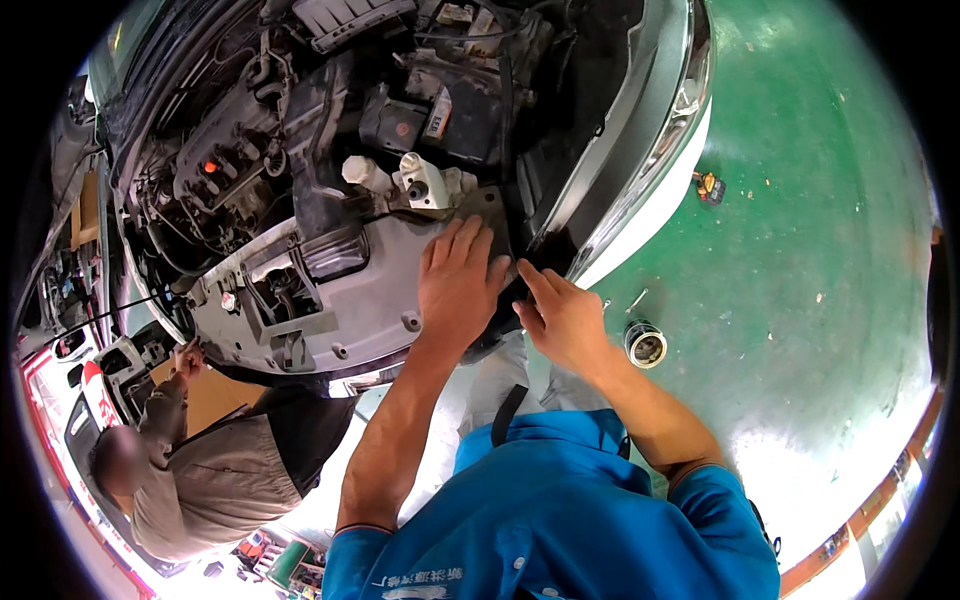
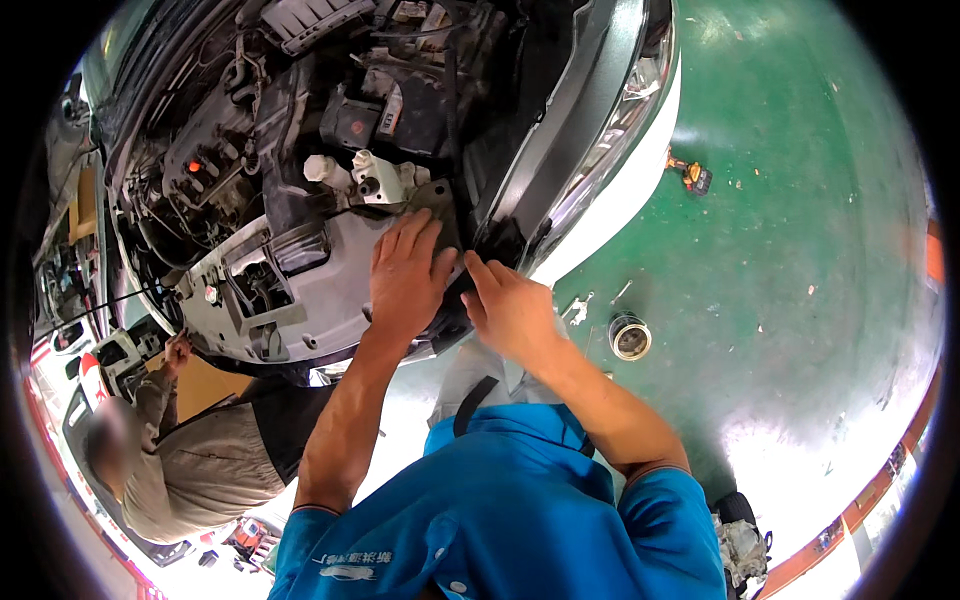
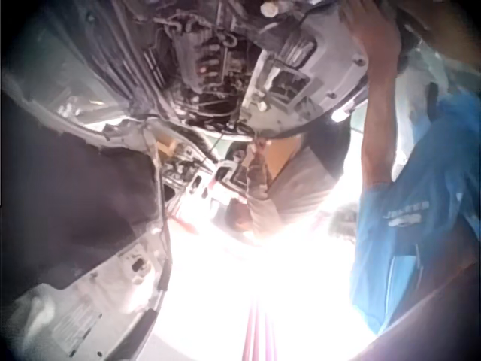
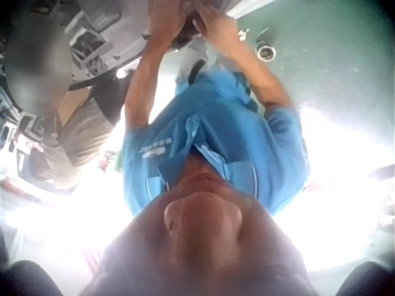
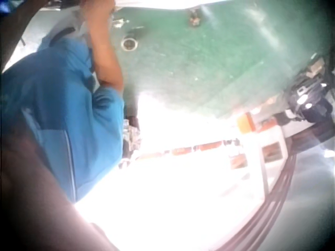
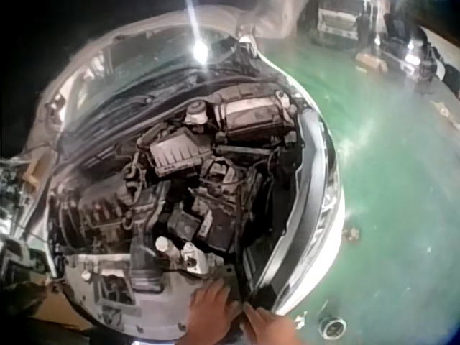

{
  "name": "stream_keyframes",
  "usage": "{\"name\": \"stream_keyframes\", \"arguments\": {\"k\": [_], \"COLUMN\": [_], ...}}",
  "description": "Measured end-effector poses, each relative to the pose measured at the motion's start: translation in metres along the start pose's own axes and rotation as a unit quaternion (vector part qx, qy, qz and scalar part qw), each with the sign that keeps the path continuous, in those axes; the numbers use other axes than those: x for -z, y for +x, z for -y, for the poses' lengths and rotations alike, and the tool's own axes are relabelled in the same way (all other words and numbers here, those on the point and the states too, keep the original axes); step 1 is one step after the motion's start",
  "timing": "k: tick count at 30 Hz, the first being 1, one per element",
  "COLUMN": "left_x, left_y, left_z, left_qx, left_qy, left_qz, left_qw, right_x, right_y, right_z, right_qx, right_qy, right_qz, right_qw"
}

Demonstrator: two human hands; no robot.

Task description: The person installs a plastic engine cover onto a car engine bay. They align the cover with the engine components, press it into place, and secure it using fasteners. Another person assists by holding the cover and handing over parts.

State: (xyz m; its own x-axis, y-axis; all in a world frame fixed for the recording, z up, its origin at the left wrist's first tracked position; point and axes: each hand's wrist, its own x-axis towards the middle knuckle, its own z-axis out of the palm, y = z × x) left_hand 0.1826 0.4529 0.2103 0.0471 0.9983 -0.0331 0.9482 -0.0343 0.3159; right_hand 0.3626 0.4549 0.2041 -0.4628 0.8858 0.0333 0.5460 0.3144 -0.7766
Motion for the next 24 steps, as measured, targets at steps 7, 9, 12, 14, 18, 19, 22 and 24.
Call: {"name": "stream_keyframes", "arguments": {"k": [7, 9, 12, 14, 18, 19, 22, 24], "left_x": [0.021, 0.029, 0.03, 0.027, 0.027, 0.027, 0.03, 0.029], "left_y": [0.054, 0.08, 0.109, 0.118, 0.129, 0.131, 0.134, 0.13], "left_z": [0.005, 0.008, 0.015, 0.018, 0.027, 0.027, 0.026, 0.027], "left_qx": [0.043, 0.011, -0.023, -0.014, 0.04, 0.041, 0.059, 0.083], "left_qy": [-0.129, -0.08, -0.043, -0.051, -0.101, -0.105, -0.114, -0.119], "left_qz": [-0.051, 0.003, 0.092, 0.169, 0.24, 0.246, 0.253, 0.252], "left_qw": [0.989, 0.997, 0.995, 0.984, 0.965, 0.963, 0.959, 0.957], "right_x": [0.006, 0.007, 0.008, 0.008, 0.008, 0.007, 0.009, 0.01], "right_y": [0.0, 0.003, 0.003, 0.002, 0.003, 0.003, 0.004, 0.005], "right_z": [-0.011, -0.014, -0.021, -0.024, -0.027, -0.028, -0.029, -0.029], "right_qx": [0.002, 0.009, 0.032, 0.039, 0.041, 0.041, 0.039, 0.039], "right_qy": [0.06, 0.079, 0.094, 0.096, 0.121, 0.128, 0.134, 0.135], "right_qz": [0.028, 0.025, 0.016, 0.022, 0.007, 0.002, 0.005, 0.007], "right_qw": [0.998, 0.997, 0.995, 0.994, 0.992, 0.991, 0.99, 0.99]}}
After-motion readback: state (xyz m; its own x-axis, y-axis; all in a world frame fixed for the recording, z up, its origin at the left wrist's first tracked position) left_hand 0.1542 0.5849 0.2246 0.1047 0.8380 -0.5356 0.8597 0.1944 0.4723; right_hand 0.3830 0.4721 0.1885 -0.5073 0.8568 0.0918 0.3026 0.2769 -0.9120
